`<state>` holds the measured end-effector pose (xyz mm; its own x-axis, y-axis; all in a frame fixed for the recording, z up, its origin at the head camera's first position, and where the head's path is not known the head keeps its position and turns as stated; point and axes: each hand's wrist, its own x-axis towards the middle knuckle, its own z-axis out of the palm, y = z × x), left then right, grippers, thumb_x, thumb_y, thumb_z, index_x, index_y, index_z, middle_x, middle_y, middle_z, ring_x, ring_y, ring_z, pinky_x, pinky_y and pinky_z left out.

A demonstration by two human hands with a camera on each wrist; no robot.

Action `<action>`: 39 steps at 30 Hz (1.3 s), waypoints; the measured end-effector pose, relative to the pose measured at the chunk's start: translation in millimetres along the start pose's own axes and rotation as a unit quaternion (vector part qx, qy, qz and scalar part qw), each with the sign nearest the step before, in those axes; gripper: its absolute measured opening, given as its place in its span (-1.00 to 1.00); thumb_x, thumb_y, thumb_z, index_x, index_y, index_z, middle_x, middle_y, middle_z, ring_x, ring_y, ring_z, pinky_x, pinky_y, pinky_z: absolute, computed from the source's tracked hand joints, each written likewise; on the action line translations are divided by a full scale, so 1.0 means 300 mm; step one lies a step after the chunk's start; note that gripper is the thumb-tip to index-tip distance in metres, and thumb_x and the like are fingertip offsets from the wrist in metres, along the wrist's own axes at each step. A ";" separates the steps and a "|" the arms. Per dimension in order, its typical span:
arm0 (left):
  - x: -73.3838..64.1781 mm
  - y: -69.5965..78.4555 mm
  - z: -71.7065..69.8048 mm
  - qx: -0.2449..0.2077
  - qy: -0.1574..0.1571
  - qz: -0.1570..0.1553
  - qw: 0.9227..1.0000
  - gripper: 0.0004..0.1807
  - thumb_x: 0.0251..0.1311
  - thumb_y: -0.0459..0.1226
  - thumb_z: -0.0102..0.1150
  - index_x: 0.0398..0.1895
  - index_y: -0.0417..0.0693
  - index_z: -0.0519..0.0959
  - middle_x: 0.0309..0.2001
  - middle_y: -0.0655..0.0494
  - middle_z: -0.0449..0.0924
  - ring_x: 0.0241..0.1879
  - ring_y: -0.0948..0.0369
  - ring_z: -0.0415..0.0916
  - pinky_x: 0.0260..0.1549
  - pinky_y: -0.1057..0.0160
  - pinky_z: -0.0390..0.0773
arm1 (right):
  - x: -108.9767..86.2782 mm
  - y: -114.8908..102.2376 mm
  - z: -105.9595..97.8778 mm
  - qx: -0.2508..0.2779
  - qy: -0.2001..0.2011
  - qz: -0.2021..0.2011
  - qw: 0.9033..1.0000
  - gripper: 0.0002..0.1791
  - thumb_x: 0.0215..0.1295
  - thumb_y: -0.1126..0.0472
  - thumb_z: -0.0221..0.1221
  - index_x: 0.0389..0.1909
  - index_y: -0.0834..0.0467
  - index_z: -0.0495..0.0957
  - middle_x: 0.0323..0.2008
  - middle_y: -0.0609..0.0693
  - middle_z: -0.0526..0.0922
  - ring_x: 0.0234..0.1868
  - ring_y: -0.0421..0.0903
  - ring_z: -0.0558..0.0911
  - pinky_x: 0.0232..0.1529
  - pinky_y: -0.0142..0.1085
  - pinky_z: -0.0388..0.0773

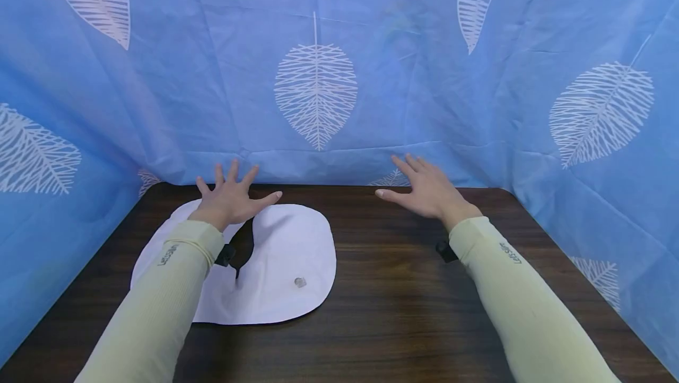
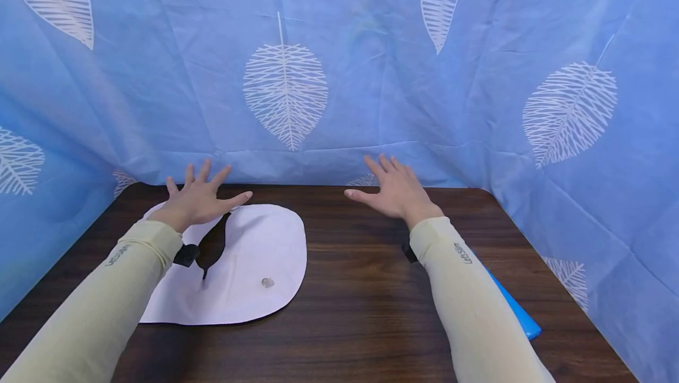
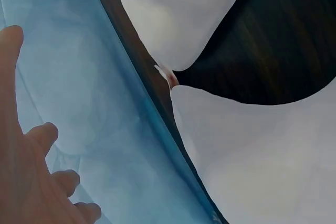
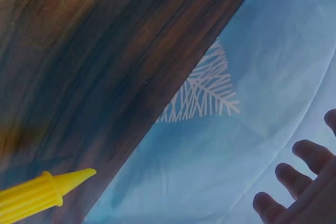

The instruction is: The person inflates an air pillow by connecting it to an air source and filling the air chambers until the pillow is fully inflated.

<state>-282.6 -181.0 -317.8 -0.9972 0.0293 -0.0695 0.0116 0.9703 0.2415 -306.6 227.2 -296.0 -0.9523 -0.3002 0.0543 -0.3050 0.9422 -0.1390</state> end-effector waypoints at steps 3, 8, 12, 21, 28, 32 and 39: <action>-0.003 0.000 0.004 -0.006 0.003 0.003 1.000 0.16 0.35 0.55 -0.18 0.80 0.15 -0.16 0.75 -0.31 -0.50 0.69 -0.43 -0.61 0.46 -0.65 -0.52 | 0.002 -0.004 0.010 0.013 -0.003 -0.010 1.000 0.14 0.41 -0.65 -0.08 0.78 -0.10 -0.12 0.77 0.22 -0.10 0.76 0.32 -0.10 0.67 0.37 -0.16; -0.011 -0.011 0.017 -0.015 0.003 0.011 1.000 0.16 0.35 0.55 -0.17 0.80 0.17 -0.19 0.75 -0.29 -0.52 0.69 -0.43 -0.62 0.45 -0.66 -0.51 | 0.005 -0.007 0.033 0.027 -0.003 -0.030 0.999 0.08 0.45 -0.61 -0.08 0.78 -0.14 -0.11 0.77 0.18 -0.09 0.77 0.30 -0.09 0.67 0.36 -0.13; -0.015 -0.020 0.036 -0.034 0.006 0.022 0.999 0.15 0.36 0.54 -0.15 0.80 0.17 -0.19 0.76 -0.29 -0.50 0.69 -0.43 -0.58 0.47 -0.65 -0.48 | 0.004 -0.015 0.055 0.047 -0.006 -0.038 0.998 0.07 0.43 -0.63 -0.07 0.77 -0.18 -0.09 0.78 0.12 -0.09 0.77 0.29 -0.07 0.64 0.40 -0.05; -0.038 -0.008 0.098 -0.055 0.021 0.056 0.997 0.13 0.36 0.54 -0.13 0.80 0.17 -0.10 0.77 -0.26 -0.37 0.71 -0.41 -0.39 0.50 -0.63 -0.36 | -0.020 -0.050 0.122 0.107 -0.002 -0.060 0.992 0.03 0.42 -0.62 -0.03 0.76 -0.28 -0.06 0.78 -0.02 -0.05 0.77 0.24 -0.04 0.63 0.40 0.01; -0.089 -0.011 0.140 -0.114 0.034 0.077 0.990 0.08 0.42 0.46 -0.06 0.79 0.14 -0.08 0.78 -0.22 -0.28 0.73 -0.36 -0.33 0.54 -0.59 -0.24 | -0.055 -0.090 0.168 0.175 0.013 -0.085 0.981 -0.06 0.47 -0.51 0.07 0.73 -0.37 -0.04 0.77 -0.15 -0.03 0.77 0.16 0.02 0.61 0.40 0.07; -0.130 -0.011 0.151 -0.148 0.046 0.098 0.983 0.06 0.44 0.42 0.00 0.79 0.12 -0.05 0.78 -0.21 -0.25 0.72 -0.37 -0.27 0.56 -0.55 -0.15 | -0.074 -0.105 0.187 0.211 0.032 -0.104 0.971 -0.12 0.52 -0.39 0.12 0.73 -0.37 0.00 0.76 -0.11 0.04 0.75 0.18 0.09 0.59 0.41 0.11; -0.197 0.005 0.184 -0.213 0.031 0.106 0.971 0.03 0.42 0.41 0.07 0.77 0.14 0.06 0.79 -0.12 -0.21 0.74 -0.28 -0.18 0.54 -0.52 0.07 | -0.097 -0.124 0.229 0.265 0.043 -0.125 0.955 -0.19 0.58 -0.21 0.17 0.73 -0.31 0.07 0.73 -0.01 0.14 0.71 0.23 0.18 0.56 0.43 0.16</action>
<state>-219.6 -168.0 -366.6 -0.9783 0.1905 0.0816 0.1993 0.7561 0.6234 -268.2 190.7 -360.3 -0.8515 -0.4713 0.2298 -0.5068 0.6272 -0.5914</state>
